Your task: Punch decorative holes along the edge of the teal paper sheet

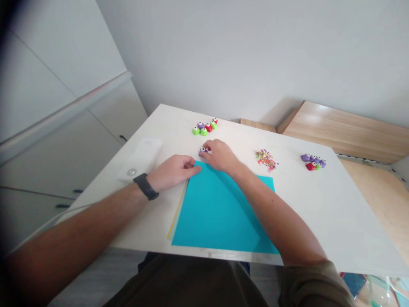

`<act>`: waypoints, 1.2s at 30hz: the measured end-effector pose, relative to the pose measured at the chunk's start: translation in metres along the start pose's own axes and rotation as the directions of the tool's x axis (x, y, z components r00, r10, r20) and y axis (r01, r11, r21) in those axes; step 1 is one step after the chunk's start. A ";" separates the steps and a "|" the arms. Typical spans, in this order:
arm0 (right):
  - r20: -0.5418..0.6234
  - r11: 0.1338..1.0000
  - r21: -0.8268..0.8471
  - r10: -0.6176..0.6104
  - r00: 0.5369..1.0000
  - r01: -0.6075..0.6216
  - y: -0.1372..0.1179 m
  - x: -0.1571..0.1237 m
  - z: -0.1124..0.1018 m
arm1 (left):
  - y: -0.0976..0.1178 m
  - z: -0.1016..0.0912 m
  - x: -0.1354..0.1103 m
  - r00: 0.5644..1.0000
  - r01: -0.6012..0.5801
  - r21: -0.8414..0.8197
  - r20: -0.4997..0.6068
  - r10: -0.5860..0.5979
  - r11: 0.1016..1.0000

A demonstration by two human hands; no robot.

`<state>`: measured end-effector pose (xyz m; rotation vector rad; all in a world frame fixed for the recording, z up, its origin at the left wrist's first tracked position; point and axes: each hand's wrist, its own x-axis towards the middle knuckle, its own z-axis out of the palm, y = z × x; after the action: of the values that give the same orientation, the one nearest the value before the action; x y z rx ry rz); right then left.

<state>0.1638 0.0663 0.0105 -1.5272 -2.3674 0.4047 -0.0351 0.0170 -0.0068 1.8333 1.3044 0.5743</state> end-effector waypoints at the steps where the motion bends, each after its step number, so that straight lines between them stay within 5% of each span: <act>1: -0.019 0.999 0.035 0.002 1.000 -0.002 0.001 -0.005 -0.002 | 0.001 0.000 0.000 1.000 0.002 0.001 -0.003 -0.002 1.000; 5: -0.072 0.926 0.377 0.067 0.995 -0.035 0.007 -0.031 -0.014 | 0.004 0.000 -0.002 1.000 0.000 0.001 -0.003 0.000 1.000; 9: -0.026 0.702 0.711 0.081 0.996 -0.039 0.008 -0.061 -0.021 | 0.007 0.000 -0.003 1.000 0.002 -0.026 0.008 -0.001 1.000; 20: 0.105 0.236 0.963 0.110 0.988 -0.129 0.015 -0.104 -0.020 | 0.008 0.002 -0.004 0.998 -0.010 -0.010 0.055 0.010 1.000; 36: 0.099 0.209 0.966 0.234 0.967 -0.150 0.025 -0.109 -0.017 | 0.015 -0.004 -0.004 0.990 0.062 -0.029 0.126 -0.058 0.998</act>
<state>0.2338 -0.0219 0.0060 -1.0569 -1.1899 1.5231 -0.0313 0.0125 0.0077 1.7683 1.2543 0.4390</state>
